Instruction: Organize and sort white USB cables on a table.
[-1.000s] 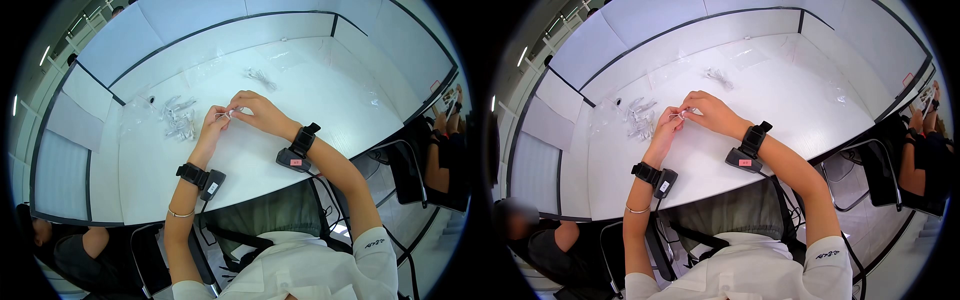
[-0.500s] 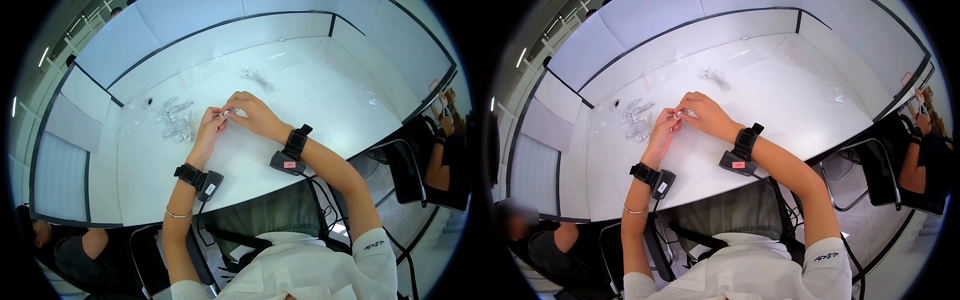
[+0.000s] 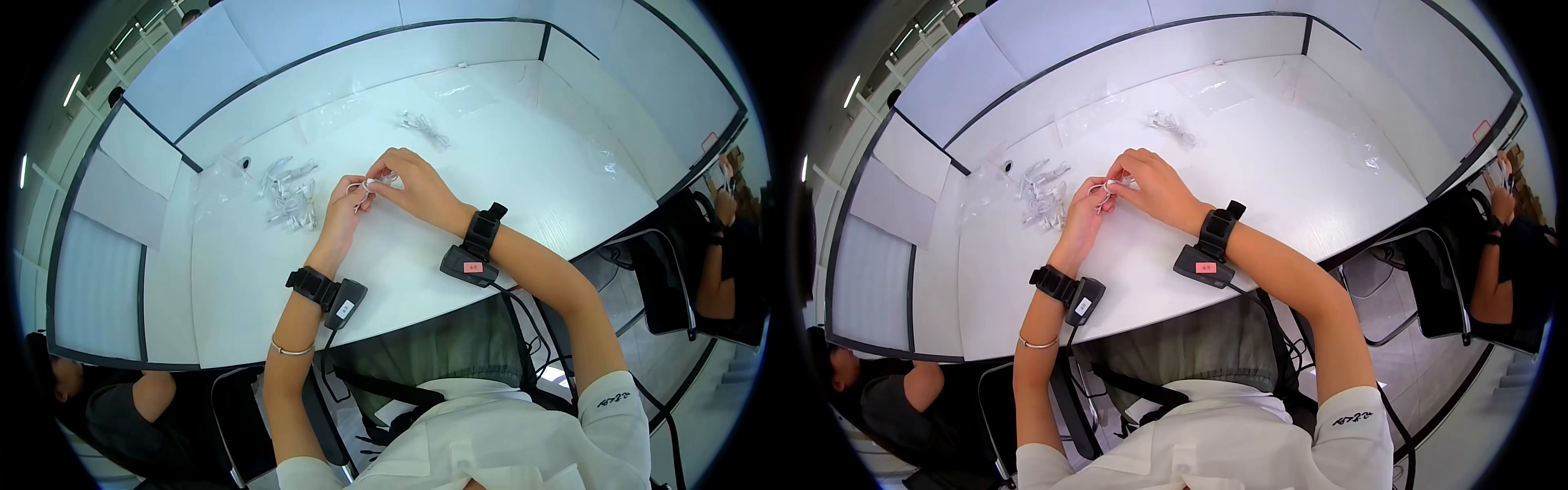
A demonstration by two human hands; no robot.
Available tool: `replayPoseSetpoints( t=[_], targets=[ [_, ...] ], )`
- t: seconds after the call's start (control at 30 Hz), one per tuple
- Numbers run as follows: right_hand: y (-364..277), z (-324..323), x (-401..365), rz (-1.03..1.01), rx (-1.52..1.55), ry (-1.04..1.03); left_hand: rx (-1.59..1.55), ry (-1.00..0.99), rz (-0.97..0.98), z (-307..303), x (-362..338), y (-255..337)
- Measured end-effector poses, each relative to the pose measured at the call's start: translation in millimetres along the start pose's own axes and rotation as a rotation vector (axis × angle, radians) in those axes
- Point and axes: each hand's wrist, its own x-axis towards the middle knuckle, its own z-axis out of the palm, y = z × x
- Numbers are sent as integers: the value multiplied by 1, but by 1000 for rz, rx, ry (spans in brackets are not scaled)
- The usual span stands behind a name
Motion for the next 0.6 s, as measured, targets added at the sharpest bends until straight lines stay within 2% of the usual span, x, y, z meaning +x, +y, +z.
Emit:
replayPoseSetpoints(
  t=[0.27, 0.6],
  targets=[
    [2, 0, 0, -88, 8, -34, -90, 51, -6, -7, 4, -6],
    [1, 3, 0, -100, -61, -17, -98, 79, -8, -2, 0, -3]
  ],
)
